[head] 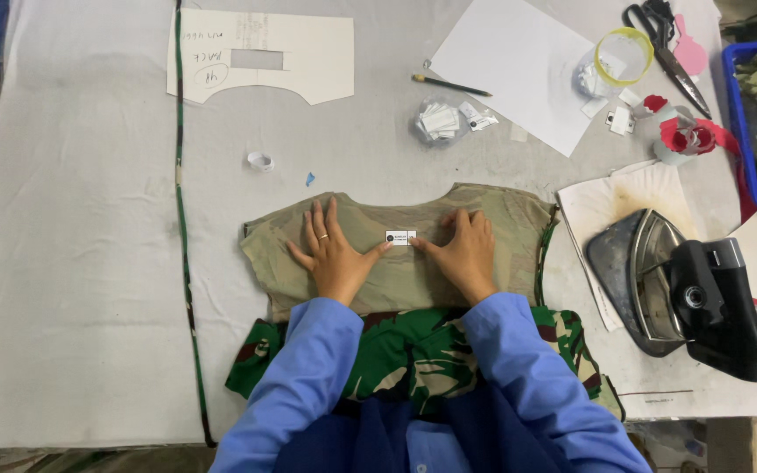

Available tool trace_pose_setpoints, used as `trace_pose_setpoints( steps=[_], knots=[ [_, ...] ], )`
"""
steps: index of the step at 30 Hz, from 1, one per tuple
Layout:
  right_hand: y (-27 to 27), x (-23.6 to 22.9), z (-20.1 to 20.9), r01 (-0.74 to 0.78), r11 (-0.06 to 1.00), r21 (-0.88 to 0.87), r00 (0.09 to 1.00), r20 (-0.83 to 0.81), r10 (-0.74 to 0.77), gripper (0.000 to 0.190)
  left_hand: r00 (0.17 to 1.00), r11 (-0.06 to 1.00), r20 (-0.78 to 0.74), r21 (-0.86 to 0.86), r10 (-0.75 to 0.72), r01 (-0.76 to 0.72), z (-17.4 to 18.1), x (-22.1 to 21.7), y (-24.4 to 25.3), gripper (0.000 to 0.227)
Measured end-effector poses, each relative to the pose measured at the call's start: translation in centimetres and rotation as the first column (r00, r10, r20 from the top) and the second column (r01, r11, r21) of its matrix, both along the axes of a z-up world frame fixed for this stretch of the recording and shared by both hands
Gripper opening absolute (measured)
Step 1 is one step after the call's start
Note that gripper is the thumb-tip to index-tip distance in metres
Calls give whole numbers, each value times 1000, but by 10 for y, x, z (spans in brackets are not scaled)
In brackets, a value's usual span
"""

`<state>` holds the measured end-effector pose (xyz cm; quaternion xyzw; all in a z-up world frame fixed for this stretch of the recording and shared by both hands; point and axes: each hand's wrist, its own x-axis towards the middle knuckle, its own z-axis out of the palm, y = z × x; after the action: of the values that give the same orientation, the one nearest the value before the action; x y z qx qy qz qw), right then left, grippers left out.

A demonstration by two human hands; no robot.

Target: The person irons a camouflage-patterned fabric piece on a white table. They repeatedly place small white labels onto the fabric and press them with a steam iron. The person smooths the fabric with their hands between ironing cycles.

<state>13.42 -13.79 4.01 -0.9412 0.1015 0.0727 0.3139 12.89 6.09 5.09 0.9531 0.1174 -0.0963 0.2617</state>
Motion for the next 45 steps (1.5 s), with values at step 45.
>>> trace_pose_setpoints(
  steps=[45],
  knots=[
    [28, 40, 67, -806, 553, -213, 566, -3, 824, 54, 700, 946, 641, -265, 316, -185, -3, -23, 115, 37]
  ],
)
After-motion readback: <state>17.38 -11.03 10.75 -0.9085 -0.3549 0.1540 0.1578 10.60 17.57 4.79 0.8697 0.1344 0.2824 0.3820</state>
